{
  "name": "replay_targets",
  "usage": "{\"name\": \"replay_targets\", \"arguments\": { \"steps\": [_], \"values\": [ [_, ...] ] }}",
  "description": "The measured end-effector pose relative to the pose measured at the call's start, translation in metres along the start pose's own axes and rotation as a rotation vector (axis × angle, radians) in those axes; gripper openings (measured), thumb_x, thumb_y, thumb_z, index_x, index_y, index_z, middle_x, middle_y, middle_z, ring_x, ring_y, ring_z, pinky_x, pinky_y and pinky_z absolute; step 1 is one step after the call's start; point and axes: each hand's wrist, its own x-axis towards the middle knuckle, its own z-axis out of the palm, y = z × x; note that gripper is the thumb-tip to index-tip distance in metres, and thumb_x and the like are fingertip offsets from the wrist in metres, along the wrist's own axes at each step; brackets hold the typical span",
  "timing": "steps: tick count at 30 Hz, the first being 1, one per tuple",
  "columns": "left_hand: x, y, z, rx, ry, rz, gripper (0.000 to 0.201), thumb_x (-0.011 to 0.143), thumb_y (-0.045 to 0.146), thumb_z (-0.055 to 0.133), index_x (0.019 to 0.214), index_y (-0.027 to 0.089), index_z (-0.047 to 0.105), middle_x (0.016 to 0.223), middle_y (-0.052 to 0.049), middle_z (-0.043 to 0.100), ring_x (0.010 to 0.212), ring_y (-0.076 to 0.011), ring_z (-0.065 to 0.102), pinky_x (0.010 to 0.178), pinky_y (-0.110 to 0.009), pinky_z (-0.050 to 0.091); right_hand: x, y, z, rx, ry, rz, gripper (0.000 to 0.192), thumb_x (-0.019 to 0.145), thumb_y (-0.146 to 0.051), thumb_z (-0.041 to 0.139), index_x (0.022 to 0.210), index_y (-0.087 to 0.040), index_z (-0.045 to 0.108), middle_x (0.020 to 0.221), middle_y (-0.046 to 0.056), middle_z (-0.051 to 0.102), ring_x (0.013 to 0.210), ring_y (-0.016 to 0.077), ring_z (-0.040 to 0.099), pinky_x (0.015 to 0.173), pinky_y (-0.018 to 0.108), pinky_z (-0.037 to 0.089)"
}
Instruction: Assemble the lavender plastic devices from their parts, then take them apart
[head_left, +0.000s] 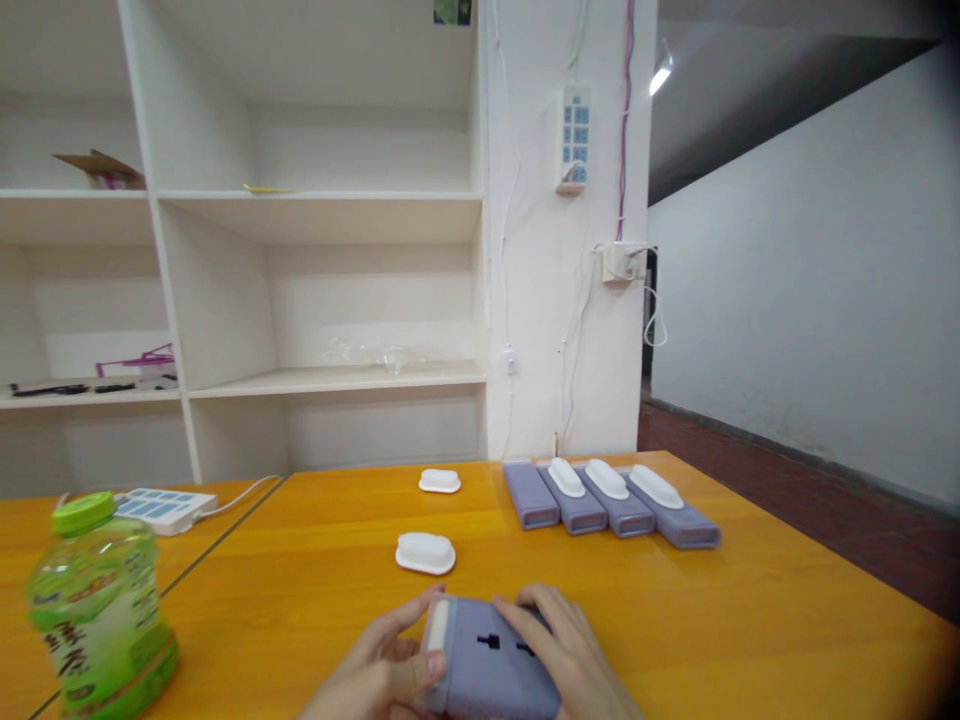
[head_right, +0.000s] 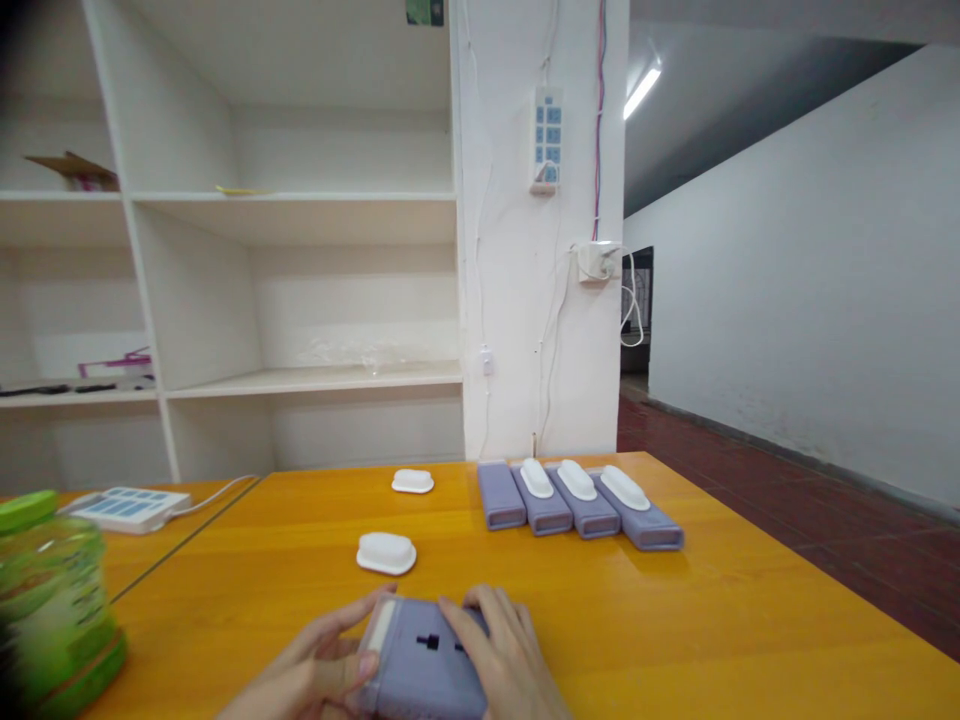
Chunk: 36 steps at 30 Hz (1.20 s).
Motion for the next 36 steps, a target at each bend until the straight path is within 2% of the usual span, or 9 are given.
{"name": "replay_targets", "arguments": {
  "steps": [5,11,14,17,21,24,27,32,36],
  "values": [
    [0.004,-0.003,-0.002,0.022,0.002,0.004,0.104,0.066,0.045,0.086,0.149,0.015,0.030,0.090,-0.010,0.075,0.051,-0.0159,0.066,0.053,-0.026,0.050,0.001,-0.003,-0.001,0.057,-0.025,0.084,0.076,0.068,-0.064,0.078,0.132,-0.027,0.062,0.116,0.012,0.065,0.103,0.0301,0.066,0.091,0.036,0.053],
    [0.010,0.004,0.001,0.084,0.025,0.019,0.104,0.068,0.058,0.080,0.150,0.017,0.030,0.083,-0.010,0.075,0.048,-0.0155,0.067,0.043,-0.020,0.043,0.010,-0.028,-0.011,0.269,0.009,0.308,0.068,0.062,-0.035,0.082,0.127,-0.025,0.066,0.117,0.009,0.063,0.110,0.0294,0.062,0.100,0.036,0.048],
    [0.009,0.011,0.007,0.242,0.070,0.112,0.100,0.072,0.074,0.067,0.145,0.012,0.040,0.067,-0.006,0.070,0.043,-0.0171,0.062,0.039,-0.021,0.039,0.014,-0.040,-0.019,0.445,0.028,0.368,0.064,0.064,-0.036,0.079,0.126,-0.023,0.067,0.115,0.009,0.065,0.110,0.0289,0.061,0.099,0.035,0.047],
    [0.000,0.020,0.012,0.509,0.219,0.401,0.078,0.080,0.075,0.056,0.123,0.011,0.066,0.064,-0.005,0.067,0.059,-0.0214,0.065,0.057,-0.028,0.051,0.013,-0.046,-0.027,0.679,0.026,0.475,0.064,0.071,-0.053,0.075,0.124,-0.018,0.069,0.117,0.011,0.068,0.109,0.0303,0.061,0.097,0.036,0.047],
    [-0.013,0.023,0.012,0.678,0.343,0.731,0.052,0.085,0.061,0.060,0.114,0.020,0.074,0.118,-0.012,0.069,0.119,-0.0306,0.056,0.108,-0.036,0.040,0.011,-0.048,-0.037,1.000,-0.131,0.623,0.069,0.078,-0.075,0.061,0.102,-0.013,0.076,0.099,0.010,0.073,0.098,0.0288,0.065,0.086,0.035,0.050],
    [-0.013,0.015,0.013,0.533,0.295,0.677,0.053,0.087,0.060,0.058,0.123,0.023,0.069,0.132,-0.009,0.065,0.132,-0.0297,0.048,0.116,-0.036,0.029,0.014,-0.050,-0.040,1.167,-0.254,0.669,0.068,0.074,-0.078,0.062,0.083,-0.012,0.078,0.081,0.008,0.073,0.089,0.0283,0.068,0.081,0.034,0.052],
    [-0.005,0.006,0.016,0.434,0.246,0.611,0.052,0.084,0.060,0.062,0.118,0.022,0.072,0.128,-0.007,0.068,0.126,-0.0299,0.054,0.111,-0.034,0.036,0.018,-0.054,-0.043,1.254,-0.266,0.699,0.064,0.072,-0.075,0.067,0.081,-0.013,0.078,0.078,0.008,0.074,0.094,0.0296,0.069,0.087,0.036,0.051],
    [0.010,0.005,0.014,0.376,0.331,0.554,0.055,0.082,0.063,0.062,0.108,0.016,0.074,0.106,-0.006,0.074,0.103,-0.0277,0.063,0.094,-0.031,0.045,0.021,-0.059,-0.037,1.443,-0.207,0.750,0.070,0.075,-0.077,0.061,0.105,-0.015,0.077,0.098,0.012,0.076,0.097,0.0293,0.070,0.090,0.039,0.051],
    [0.012,0.004,0.006,0.375,0.337,0.448,0.060,0.078,0.070,0.061,0.093,0.012,0.074,0.090,-0.006,0.073,0.094,-0.0276,0.062,0.083,-0.030,0.046,0.016,-0.052,-0.014,1.376,-0.095,0.679,0.077,0.058,-0.062,0.084,0.119,-0.018,0.071,0.112,0.011,0.074,0.105,0.0318,0.068,0.093,0.041,0.050]
  ]
}}
